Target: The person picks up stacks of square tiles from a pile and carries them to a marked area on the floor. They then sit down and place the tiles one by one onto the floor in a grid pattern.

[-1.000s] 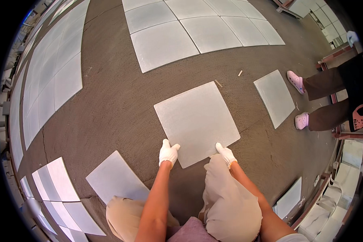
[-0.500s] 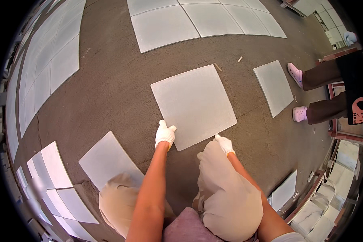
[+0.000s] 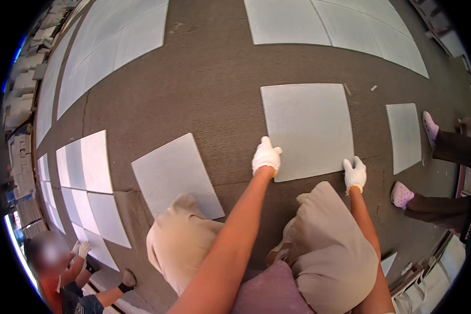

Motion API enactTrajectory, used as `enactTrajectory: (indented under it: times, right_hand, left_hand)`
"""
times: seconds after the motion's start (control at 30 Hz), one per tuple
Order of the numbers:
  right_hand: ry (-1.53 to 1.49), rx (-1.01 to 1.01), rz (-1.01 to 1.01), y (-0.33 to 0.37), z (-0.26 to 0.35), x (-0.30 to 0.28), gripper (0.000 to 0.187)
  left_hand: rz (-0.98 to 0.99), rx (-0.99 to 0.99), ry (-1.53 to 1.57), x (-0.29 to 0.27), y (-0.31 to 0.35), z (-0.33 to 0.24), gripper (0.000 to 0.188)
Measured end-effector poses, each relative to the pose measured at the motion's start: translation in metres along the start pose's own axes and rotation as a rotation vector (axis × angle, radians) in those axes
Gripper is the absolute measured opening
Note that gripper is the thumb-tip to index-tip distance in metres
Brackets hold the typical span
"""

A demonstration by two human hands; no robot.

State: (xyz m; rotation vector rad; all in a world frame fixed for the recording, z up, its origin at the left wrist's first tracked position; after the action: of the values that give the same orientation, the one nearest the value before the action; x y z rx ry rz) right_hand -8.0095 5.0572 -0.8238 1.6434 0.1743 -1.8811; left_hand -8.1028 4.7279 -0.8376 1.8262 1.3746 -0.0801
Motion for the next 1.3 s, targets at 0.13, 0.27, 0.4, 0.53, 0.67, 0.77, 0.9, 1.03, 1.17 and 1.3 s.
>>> enactTrajectory:
  times: [0.13, 0.27, 0.4, 0.53, 0.67, 0.77, 0.9, 1.03, 1.17, 1.3]
  right_hand:
    - [-0.067, 0.025, 0.039, 0.002, 0.005, -0.003, 0.059]
    - [-0.122, 0.08, 0.068, 0.007, -0.002, -0.009, 0.06]
    - [-0.119, 0.068, 0.053, 0.011, -0.006, -0.009, 0.058]
    - [-0.136, 0.075, 0.06, 0.013, -0.005, -0.01, 0.057]
    - [-0.119, 0.068, 0.056, 0.016, -0.006, -0.009, 0.058]
    - [-0.119, 0.076, 0.066, 0.013, -0.007, -0.01, 0.058]
    - [-0.129, 0.076, 0.051, 0.009, -0.011, -0.007, 0.057]
    - [-0.151, 0.102, 0.029, 0.02, -0.005, -0.011, 0.057]
    - [-0.118, 0.11, 0.035, 0.022, -0.004, -0.016, 0.057]
    - [-0.052, 0.13, 0.084, 0.021, -0.001, -0.019, 0.059]
  left_hand:
    - [0.02, 0.024, -0.027, 0.001, -0.002, 0.004, 0.04]
    - [0.052, 0.006, -0.09, 0.006, -0.003, 0.001, 0.036]
    - [0.106, -0.037, -0.111, 0.004, -0.001, -0.003, 0.039]
    - [0.098, -0.038, -0.149, 0.003, 0.0, -0.003, 0.039]
    - [0.073, 0.007, -0.191, 0.001, 0.0, -0.004, 0.04]
    - [0.059, 0.028, -0.204, 0.002, -0.001, -0.006, 0.041]
    - [0.081, 0.057, -0.24, 0.009, -0.009, 0.004, 0.041]
    - [0.099, 0.067, -0.358, -0.002, 0.002, -0.014, 0.042]
    - [0.157, 0.124, -0.573, -0.013, 0.007, -0.031, 0.037]
    - [0.065, 0.279, -0.648, -0.021, 0.027, -0.097, 0.032]
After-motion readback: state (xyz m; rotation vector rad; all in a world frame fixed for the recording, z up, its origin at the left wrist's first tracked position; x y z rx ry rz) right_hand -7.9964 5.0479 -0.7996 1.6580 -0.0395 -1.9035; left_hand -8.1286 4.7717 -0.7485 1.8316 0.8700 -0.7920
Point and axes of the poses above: each hand's wrist, its own y-axis away from the middle knuckle, its own x-axis out of the palm, z = x × y, the point moved 4 cm from there along -y, towards the middle knuckle, and after that the axes turned 12 degrees about x, right-handed, at the moved point
